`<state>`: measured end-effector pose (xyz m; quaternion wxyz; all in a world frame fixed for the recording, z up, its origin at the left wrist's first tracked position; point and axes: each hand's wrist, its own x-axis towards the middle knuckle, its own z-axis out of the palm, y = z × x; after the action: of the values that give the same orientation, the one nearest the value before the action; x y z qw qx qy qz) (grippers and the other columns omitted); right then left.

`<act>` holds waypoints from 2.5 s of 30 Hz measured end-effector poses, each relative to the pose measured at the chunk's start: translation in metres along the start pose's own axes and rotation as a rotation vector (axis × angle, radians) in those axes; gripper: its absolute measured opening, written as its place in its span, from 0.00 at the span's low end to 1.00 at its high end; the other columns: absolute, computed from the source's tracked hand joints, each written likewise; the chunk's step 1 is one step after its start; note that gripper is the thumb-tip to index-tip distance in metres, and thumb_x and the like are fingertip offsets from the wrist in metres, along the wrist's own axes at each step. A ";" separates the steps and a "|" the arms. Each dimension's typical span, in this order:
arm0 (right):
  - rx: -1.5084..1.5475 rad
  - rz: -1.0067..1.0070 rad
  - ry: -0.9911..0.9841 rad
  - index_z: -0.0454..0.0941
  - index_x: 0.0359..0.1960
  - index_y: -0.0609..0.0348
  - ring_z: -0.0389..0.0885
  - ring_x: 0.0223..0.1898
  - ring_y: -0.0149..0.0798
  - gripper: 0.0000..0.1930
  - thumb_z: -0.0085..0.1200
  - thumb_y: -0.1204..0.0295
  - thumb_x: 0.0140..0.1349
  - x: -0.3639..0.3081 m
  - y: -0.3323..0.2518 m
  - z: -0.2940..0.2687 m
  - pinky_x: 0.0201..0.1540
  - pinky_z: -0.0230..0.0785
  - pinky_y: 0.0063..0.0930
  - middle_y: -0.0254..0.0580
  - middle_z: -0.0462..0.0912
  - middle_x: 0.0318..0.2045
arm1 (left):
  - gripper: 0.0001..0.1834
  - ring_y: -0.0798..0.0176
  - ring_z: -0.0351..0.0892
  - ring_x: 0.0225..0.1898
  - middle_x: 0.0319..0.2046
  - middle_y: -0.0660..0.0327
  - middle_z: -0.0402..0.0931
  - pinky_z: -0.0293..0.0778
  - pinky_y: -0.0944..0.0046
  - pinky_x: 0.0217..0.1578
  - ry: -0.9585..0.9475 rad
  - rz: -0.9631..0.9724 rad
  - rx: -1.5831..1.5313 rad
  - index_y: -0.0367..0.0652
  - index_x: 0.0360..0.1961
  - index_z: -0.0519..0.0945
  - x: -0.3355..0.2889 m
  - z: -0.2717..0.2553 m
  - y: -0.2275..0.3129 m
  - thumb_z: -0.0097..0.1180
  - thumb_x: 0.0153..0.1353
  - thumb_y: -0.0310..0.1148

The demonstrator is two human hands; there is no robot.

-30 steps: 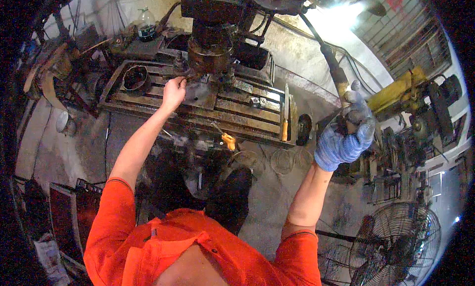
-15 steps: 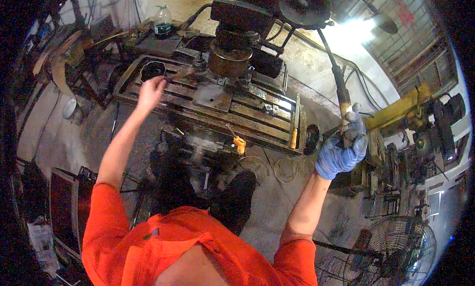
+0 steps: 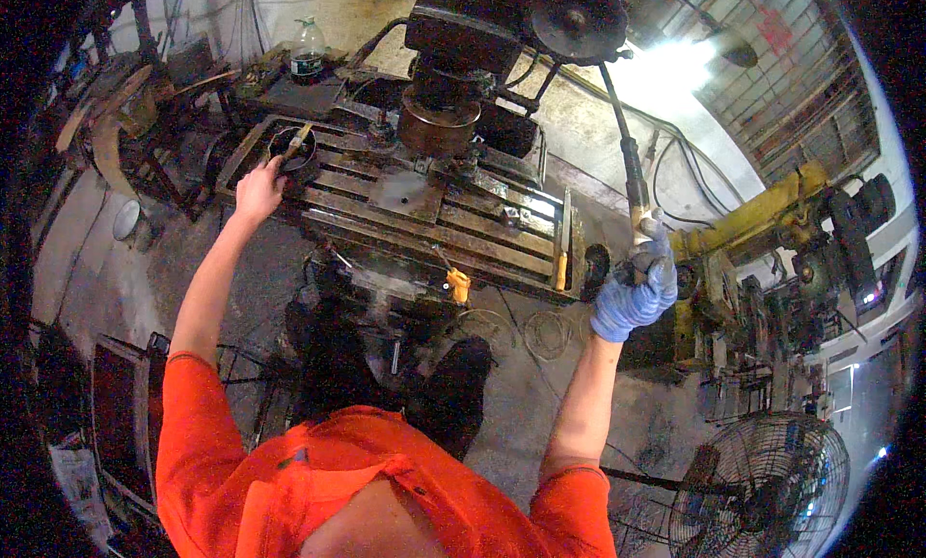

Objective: The person places a metal part on a milling machine table, secures it, and uses a handheld air nozzle to blow debris off the part and the workspace.

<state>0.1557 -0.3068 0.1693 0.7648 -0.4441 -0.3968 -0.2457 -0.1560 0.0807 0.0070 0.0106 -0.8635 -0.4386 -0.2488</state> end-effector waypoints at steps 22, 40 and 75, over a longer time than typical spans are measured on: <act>0.095 0.022 -0.161 0.76 0.40 0.71 0.76 0.39 0.38 0.23 0.48 0.58 0.56 0.026 -0.014 -0.014 0.47 0.64 0.32 0.49 0.79 0.37 | 0.22 0.51 0.74 0.39 0.37 0.48 0.75 0.68 0.59 0.43 0.223 -0.635 -0.318 0.26 0.44 0.72 -0.402 -0.185 -0.333 0.50 0.45 0.25; 0.105 -0.087 -0.151 0.77 0.31 0.69 0.77 0.42 0.46 0.15 0.43 0.68 0.58 0.085 -0.030 0.001 0.50 0.65 0.38 0.53 0.80 0.34 | 0.16 0.55 0.74 0.36 0.34 0.51 0.75 0.70 0.57 0.38 -0.243 -1.534 -0.656 0.33 0.40 0.74 -0.456 -0.183 -0.239 0.49 0.54 0.33; -0.158 1.634 -0.584 0.76 0.36 0.45 0.72 0.31 0.28 0.12 0.56 0.58 0.51 -0.277 0.198 -0.088 0.31 0.61 0.24 0.25 0.77 0.30 | 0.22 0.62 0.73 0.43 0.45 0.59 0.71 0.71 0.60 0.46 0.565 -0.856 -1.397 0.36 0.53 0.67 -0.312 -0.215 -0.220 0.51 0.56 0.24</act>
<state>0.1777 -0.2809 -0.1804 0.5361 -0.6867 -0.1162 0.4770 -0.5672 -0.0697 0.0139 -0.5083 -0.3387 -0.4536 -0.6490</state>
